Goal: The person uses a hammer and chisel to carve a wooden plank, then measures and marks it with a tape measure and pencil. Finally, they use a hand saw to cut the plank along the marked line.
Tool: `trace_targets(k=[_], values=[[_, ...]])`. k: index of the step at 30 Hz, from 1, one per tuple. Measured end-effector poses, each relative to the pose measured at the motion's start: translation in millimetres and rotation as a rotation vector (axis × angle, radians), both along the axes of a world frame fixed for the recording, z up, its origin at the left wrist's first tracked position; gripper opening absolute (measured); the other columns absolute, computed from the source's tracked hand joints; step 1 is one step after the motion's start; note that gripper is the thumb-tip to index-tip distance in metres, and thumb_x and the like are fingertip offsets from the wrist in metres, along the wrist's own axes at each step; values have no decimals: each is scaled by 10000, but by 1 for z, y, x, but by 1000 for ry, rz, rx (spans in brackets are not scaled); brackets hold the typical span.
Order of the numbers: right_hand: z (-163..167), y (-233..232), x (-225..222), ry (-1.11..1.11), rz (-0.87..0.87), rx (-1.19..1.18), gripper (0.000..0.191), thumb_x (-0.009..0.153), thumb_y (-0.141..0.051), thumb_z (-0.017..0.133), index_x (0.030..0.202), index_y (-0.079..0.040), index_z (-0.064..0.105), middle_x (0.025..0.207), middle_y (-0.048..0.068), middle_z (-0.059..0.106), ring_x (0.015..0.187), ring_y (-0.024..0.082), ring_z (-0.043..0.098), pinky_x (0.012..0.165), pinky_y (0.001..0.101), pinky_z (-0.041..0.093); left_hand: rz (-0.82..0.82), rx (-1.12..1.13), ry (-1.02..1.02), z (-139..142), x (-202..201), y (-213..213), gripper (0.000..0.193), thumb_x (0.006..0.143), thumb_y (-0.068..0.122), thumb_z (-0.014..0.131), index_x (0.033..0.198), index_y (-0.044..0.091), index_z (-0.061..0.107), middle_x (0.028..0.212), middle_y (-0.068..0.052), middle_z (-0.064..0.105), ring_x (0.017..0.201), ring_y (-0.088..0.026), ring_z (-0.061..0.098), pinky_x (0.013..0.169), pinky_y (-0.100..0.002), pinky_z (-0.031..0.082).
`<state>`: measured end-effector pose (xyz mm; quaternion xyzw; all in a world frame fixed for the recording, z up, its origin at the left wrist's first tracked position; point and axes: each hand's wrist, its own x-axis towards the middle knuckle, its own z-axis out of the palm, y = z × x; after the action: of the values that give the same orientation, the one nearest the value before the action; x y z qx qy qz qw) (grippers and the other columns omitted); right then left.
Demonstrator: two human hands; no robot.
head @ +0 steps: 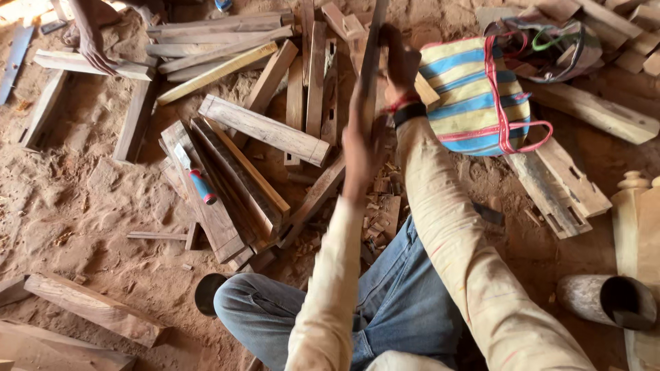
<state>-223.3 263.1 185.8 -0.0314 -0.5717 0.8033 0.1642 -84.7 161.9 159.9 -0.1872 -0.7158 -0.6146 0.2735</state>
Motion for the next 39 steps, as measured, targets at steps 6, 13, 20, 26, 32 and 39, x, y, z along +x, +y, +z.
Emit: trace_targets(k=[6, 13, 20, 26, 32, 39], values=[[1, 3, -20, -46, 63, -58, 699, 844, -574, 716, 1307, -55, 653, 1361, 103, 638, 975, 255, 772, 614, 394, 686, -6, 159, -401, -66, 232, -46, 597, 998, -58, 580, 1557, 26, 387, 1283, -218, 649, 865, -180, 708, 592, -278, 593], [-5, 4, -1, -58, 131, -105, 667, 868, -548, 689, 1287, -31, 653, 1296, 135, 651, 894, 324, 804, 648, 424, 679, 58, -58, -40, -20, 81, -21, 583, 1050, 39, 587, 1586, 98, 365, 1439, -243, 628, 827, -181, 784, 637, -281, 664], [-5, 0, -3, 36, 54, 4, 581, 923, -529, 703, 1155, 1, 750, 1161, 152, 719, 857, 243, 718, 599, 407, 646, -33, 12, -117, -7, 21, -5, 619, 1058, 46, 542, 1623, 99, 292, 1041, -152, 774, 584, -152, 703, 518, -315, 555], [-3, 3, -10, -42, 93, -61, 572, 830, -509, 707, 1201, -75, 670, 1252, 76, 661, 925, 336, 788, 607, 428, 700, 15, 170, -509, -55, 252, -54, 576, 989, -71, 629, 1521, 44, 443, 1169, -195, 744, 981, -294, 747, 775, -341, 611], [-6, -3, 6, -55, 74, 9, 550, 923, -544, 701, 1215, -78, 731, 1282, 111, 746, 1086, 245, 711, 709, 377, 632, 9, -33, -345, -7, 106, -26, 582, 1003, 29, 559, 1559, 105, 402, 1517, -175, 615, 784, -294, 813, 641, -379, 651], [-4, -5, 8, -45, -84, 52, 553, 882, -576, 697, 1165, -104, 745, 1127, 79, 746, 888, 203, 748, 681, 372, 642, -1, -87, -603, 4, 29, -1, 640, 1079, 105, 545, 1662, 148, 283, 1104, -234, 792, 787, -347, 753, 669, -404, 600]])
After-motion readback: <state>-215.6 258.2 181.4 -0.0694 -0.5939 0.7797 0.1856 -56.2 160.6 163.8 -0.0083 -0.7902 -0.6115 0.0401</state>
